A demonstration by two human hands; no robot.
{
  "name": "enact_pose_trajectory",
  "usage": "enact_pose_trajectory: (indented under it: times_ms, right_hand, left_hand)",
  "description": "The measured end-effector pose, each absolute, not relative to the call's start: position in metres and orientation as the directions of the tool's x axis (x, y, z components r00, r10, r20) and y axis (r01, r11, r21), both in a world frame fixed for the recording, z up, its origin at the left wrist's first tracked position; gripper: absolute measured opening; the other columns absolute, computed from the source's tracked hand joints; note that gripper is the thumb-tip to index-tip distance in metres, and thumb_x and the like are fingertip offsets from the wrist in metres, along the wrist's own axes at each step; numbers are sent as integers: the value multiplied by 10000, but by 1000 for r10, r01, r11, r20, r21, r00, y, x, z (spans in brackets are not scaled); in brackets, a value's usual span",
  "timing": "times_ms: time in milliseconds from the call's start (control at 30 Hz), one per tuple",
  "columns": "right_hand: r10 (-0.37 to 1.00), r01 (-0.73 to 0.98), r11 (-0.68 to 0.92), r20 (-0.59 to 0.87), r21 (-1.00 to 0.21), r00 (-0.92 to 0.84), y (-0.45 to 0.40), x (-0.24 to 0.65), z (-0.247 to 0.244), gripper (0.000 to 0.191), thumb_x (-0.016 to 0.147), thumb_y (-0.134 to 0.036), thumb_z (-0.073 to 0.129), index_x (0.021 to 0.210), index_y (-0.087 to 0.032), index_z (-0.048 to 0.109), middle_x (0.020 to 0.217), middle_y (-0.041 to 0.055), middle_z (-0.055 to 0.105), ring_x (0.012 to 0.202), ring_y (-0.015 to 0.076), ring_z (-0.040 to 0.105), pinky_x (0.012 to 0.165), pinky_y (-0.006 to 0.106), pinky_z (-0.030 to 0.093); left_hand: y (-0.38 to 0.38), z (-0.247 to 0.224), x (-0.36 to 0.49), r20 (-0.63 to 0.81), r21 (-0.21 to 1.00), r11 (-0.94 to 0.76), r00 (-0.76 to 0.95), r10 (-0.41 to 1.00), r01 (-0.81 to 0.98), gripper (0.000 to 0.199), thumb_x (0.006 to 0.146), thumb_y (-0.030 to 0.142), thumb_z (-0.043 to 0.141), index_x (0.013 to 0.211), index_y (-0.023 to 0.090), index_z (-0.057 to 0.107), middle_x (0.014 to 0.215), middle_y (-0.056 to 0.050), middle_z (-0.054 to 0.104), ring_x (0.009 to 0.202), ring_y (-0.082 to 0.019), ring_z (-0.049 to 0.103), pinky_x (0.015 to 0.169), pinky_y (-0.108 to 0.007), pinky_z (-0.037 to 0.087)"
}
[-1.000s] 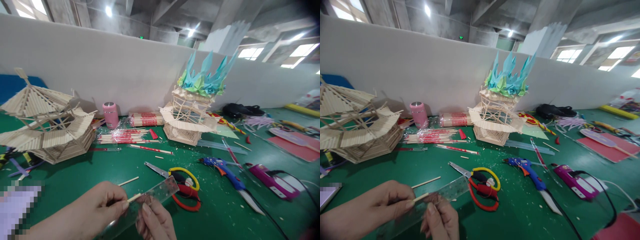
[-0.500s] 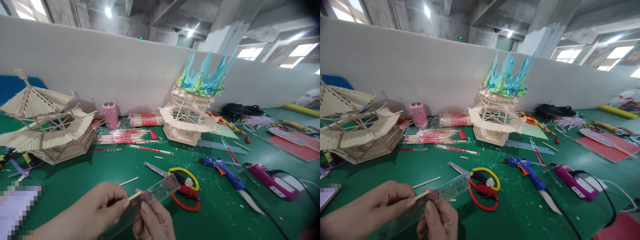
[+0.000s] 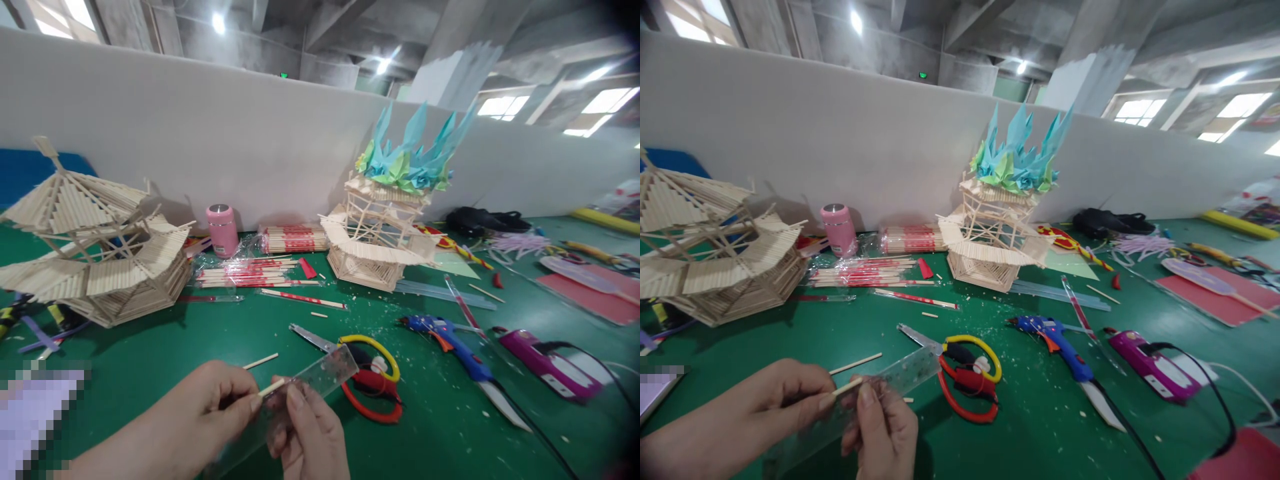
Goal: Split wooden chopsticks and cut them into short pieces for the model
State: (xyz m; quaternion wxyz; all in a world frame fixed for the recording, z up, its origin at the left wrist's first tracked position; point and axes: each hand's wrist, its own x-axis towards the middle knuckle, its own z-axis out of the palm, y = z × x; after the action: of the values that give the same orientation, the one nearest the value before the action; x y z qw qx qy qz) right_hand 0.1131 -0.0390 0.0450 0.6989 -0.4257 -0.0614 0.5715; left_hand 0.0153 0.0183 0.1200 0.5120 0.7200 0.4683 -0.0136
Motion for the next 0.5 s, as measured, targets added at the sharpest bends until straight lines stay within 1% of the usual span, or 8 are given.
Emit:
enact_pose_trajectory:
  times_ms: [100,167,333,433,500]
  right_hand:
    - [830,-760,10,-418,-649,369,-39,112,46,332,484,-424,774,640,-138,710,516,35,651,360,30,453,348,113,309]
    - [830,-749,6,-415,-662,373,-39,113,47,345,488,-437,768,641,-133,712,509,38,649,365,33,447,354,117,310]
    - [833,-719,-15,-407,-695,375,-39,114,46,377,478,-469,760,637,-130,719,504,52,646,358,37,421,356,134,296]
    - [836,-709,-7,-393,-705,383,-41,114,44,377,480,-468,759,646,-131,725,504,58,644,360,44,424,359,142,287]
    - [837,-711,-3,-390,-704,383,-41,114,43,367,486,-463,758,651,-137,728,502,51,636,361,44,422,362,146,281]
  left_hand:
    - [19,120,15,-495,722,-43,560,664,690,357,729,408,357,670,175,621,647,-1,572,618,-142,496,566,-230,395]
    - [19,120,14,-500,714,-46,554,666,699,351,726,402,357,671,170,614,643,-1,556,608,-138,480,551,-229,387]
    - [20,120,14,-534,707,-22,554,639,706,369,720,415,334,682,152,589,612,4,484,567,-129,425,498,-222,368]
    - [19,123,14,-513,701,-58,559,651,710,360,730,401,324,680,148,574,611,11,437,579,-126,397,519,-224,366]
    - [19,125,15,-524,696,-51,556,646,716,358,733,406,315,687,149,560,605,19,404,564,-122,371,511,-226,361]
